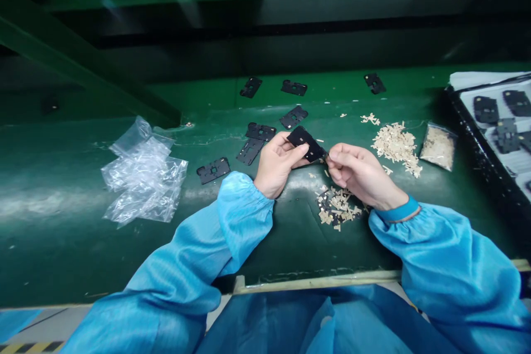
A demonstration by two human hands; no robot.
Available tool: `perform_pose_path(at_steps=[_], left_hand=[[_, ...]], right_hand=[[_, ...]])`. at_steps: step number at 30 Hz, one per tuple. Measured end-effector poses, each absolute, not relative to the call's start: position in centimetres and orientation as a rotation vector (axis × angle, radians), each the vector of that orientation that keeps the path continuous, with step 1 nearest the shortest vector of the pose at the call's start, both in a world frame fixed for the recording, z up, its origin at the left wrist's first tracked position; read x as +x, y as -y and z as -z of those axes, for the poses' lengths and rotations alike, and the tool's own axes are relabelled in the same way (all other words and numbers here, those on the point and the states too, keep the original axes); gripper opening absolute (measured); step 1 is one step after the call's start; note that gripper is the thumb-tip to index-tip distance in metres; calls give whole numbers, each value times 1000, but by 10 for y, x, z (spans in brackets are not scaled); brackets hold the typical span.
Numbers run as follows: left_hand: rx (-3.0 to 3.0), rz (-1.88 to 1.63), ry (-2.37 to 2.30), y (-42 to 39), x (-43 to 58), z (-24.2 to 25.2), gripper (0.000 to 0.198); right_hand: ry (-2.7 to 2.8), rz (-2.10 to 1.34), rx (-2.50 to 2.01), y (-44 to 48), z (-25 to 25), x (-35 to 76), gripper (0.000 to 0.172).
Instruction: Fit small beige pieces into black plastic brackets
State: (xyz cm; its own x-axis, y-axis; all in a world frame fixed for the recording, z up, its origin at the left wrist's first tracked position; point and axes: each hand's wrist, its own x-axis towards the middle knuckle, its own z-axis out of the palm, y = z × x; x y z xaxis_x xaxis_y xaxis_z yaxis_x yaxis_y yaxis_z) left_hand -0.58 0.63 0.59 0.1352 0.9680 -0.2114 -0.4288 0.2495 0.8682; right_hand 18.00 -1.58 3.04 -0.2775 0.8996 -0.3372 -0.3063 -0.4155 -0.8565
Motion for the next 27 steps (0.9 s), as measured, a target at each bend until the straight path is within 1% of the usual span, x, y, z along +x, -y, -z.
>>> perform_pose_path(at_steps=[7, 27], left_hand=[[689, -1098, -862, -3, -5, -8, 45], [599, -1162, -869, 4, 1, -11, 48]], right_hand=[[945, -1711, -1067, 18, -32, 178, 25], [813, -1691, -1085, 26, -30, 163, 25]])
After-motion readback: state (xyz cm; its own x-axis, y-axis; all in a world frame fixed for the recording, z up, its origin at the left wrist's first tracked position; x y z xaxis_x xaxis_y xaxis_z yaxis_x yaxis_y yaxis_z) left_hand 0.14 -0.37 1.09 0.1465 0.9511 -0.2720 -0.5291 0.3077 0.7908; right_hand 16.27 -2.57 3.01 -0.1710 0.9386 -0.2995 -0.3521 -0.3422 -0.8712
